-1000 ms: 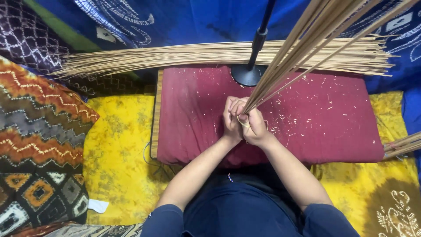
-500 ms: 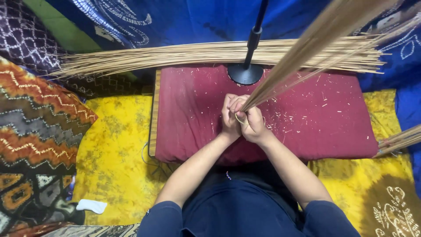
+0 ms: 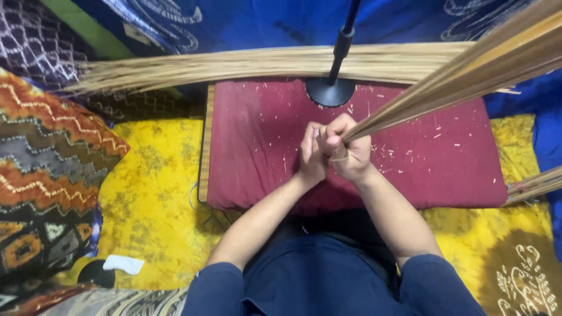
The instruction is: Gathering thin wooden sticks and tying them into tight bundles using thin fibers.
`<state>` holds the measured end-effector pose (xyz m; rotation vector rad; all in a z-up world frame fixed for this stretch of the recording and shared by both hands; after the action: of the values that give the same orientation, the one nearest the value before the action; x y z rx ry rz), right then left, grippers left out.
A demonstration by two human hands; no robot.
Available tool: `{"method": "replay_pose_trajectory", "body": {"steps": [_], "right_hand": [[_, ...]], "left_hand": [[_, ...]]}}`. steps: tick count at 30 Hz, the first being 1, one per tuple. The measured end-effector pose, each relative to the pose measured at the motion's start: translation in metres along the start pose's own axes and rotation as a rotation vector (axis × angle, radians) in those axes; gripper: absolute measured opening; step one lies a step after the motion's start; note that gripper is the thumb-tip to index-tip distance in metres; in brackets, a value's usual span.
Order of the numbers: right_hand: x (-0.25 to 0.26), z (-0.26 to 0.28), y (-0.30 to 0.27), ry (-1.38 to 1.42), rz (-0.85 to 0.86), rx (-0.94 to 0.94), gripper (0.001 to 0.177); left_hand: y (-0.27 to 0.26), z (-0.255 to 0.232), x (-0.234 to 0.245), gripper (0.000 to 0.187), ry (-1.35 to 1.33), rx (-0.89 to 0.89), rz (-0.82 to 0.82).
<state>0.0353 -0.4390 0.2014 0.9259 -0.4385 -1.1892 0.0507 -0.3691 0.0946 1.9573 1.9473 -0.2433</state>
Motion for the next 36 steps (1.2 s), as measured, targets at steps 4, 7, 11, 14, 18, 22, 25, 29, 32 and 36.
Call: {"method": "replay_pose_trajectory", "body": {"steps": [4,7,11,14,18,22,25,29,32,36], "right_hand": [[-0.002,-0.003,0.008,0.019,0.013,0.02,0.031],[-0.003,-0.003,0.013,0.034,0.028,0.031,0.033],[-0.004,0.001,0.013,0.044,0.044,0.052,0.037],[-0.002,0.018,0.017,0.023,0.059,0.076,0.042],[-0.004,0.047,0.009,-0.145,0.115,0.101,0.066],[0.016,0.066,-0.022,-0.303,0.098,0.109,0.055],[0.021,0.077,-0.047,-0.436,0.167,0.007,0.038],[0.019,0.08,-0.072,-0.534,0.289,-0.248,0.03],[0.004,0.086,-0.065,-0.586,0.386,-0.285,0.023],[-0.016,0.087,-0.05,-0.744,0.546,-0.389,0.027]], "left_hand": [[0.002,-0.008,-0.002,0.03,-0.011,0.05,0.054],[0.008,-0.007,0.001,0.027,-0.005,0.023,0.067],[0.009,-0.003,0.001,0.023,-0.043,0.063,0.087],[0.011,-0.018,0.004,0.028,0.04,0.001,0.105],[0.013,-0.05,0.022,0.034,0.253,-0.121,0.149],[0.018,-0.08,0.048,0.033,0.358,-0.206,0.136],[0.016,-0.111,0.064,0.034,0.487,-0.287,0.138],[0.011,-0.112,0.086,0.027,0.791,-0.41,0.141],[0.003,-0.122,0.094,0.025,0.933,-0.423,0.144],[-0.003,-0.126,0.106,0.02,1.145,-0.449,0.125]]}}
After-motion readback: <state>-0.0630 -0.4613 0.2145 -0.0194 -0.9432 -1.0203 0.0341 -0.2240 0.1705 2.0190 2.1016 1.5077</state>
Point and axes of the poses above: each hand's wrist, its own y-axis towards the middle knuckle, its own x-axis out of the back of the hand, z = x × y, the point moved 4 cm from there along y, towards the middle knuckle, and after that the axes turned 7 degrees about x, right-handed, at the moved point
